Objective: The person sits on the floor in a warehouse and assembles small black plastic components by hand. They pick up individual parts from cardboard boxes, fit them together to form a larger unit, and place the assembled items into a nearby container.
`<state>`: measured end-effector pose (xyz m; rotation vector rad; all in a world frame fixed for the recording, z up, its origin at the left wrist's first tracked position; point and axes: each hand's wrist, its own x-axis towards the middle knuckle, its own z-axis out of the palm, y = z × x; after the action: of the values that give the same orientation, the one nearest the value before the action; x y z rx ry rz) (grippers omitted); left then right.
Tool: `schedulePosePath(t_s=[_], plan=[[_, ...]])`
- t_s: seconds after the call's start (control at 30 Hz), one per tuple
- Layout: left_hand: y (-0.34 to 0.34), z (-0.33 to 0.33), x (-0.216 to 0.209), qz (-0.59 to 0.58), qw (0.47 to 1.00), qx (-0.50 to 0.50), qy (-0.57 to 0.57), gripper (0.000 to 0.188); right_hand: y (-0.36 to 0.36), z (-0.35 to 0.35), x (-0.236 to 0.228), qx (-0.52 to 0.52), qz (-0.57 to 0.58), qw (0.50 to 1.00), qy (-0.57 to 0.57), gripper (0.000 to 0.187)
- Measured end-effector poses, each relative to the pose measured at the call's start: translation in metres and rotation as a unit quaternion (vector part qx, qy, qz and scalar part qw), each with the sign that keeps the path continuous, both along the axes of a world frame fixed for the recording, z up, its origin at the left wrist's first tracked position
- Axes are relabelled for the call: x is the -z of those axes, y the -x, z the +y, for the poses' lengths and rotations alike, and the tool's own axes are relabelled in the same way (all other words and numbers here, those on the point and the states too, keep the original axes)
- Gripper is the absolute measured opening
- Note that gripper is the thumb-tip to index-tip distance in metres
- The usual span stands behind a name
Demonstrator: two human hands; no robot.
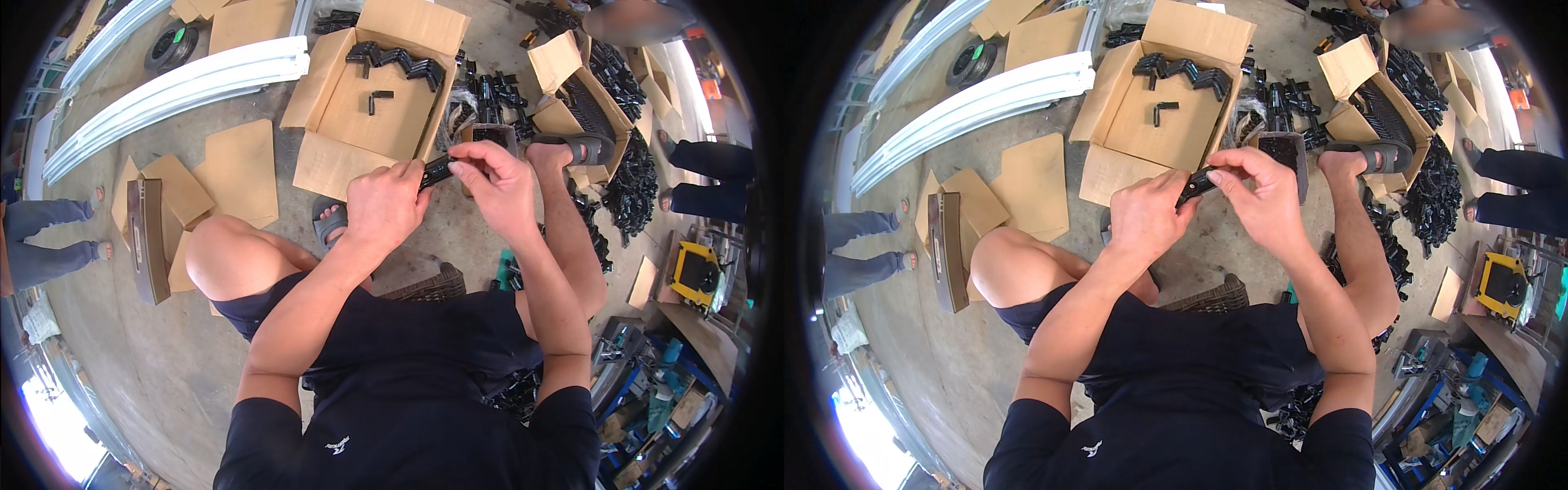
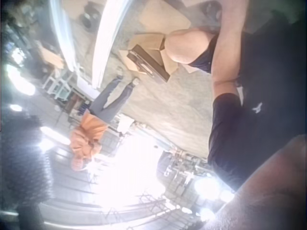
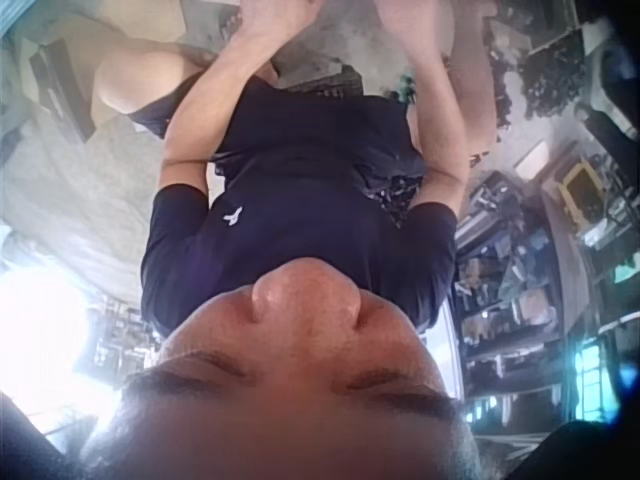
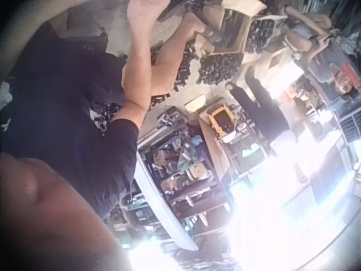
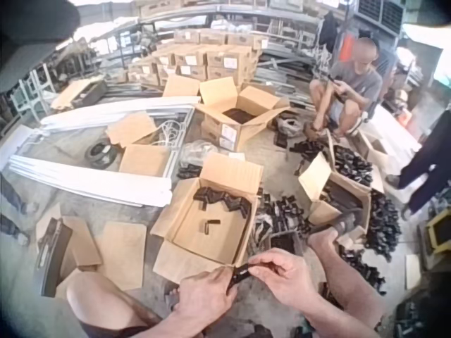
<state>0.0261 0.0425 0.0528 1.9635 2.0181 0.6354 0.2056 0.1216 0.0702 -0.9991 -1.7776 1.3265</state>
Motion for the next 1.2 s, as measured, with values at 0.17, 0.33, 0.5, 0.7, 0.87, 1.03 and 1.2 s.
schedulePosePath(t_s=[0.17,0.33,0.5,0.7,0.87,1.03,1.2], plan=[[-0.001,0.0,0.002,0.011,1.0,0.002,0.003,0.031,0.006,-0.009,0.008,-0.018,-0.084,0.97,-0.228,0.021],[-0.002,-0.001,0.003,0.014,1.0,0.002,0.02,0.034,0.011,-0.011,0.016,-0.042,-0.119,0.944,-0.303,0.022],[-0.003,0.0,0.002,0.023,0.999,-0.002,0.041,0.034,0.01,-0.011,0.016,-0.08,-0.173,0.917,-0.35,0.03],[-0.004,0.001,0.004,0.016,0.999,-0.002,0.033,0.034,0.011,-0.013,0.014,-0.06,-0.178,0.929,-0.32,0.036],[-0.004,-0.001,0.007,0.02,0.999,-0.008,0.027,0.034,0.005,-0.008,0.017,-0.057,-0.158,0.937,-0.307,0.031],[-0.007,0.001,0.004,0.011,0.999,0.0,0.034,0.033,0.006,-0.009,0.024,-0.07,-0.167,0.926,-0.333,0.026],[-0.007,0.001,0.006,0.022,0.999,0.0,0.029,0.03,0.008,-0.01,0.022,-0.08,-0.196,0.901,-0.378,0.026]])
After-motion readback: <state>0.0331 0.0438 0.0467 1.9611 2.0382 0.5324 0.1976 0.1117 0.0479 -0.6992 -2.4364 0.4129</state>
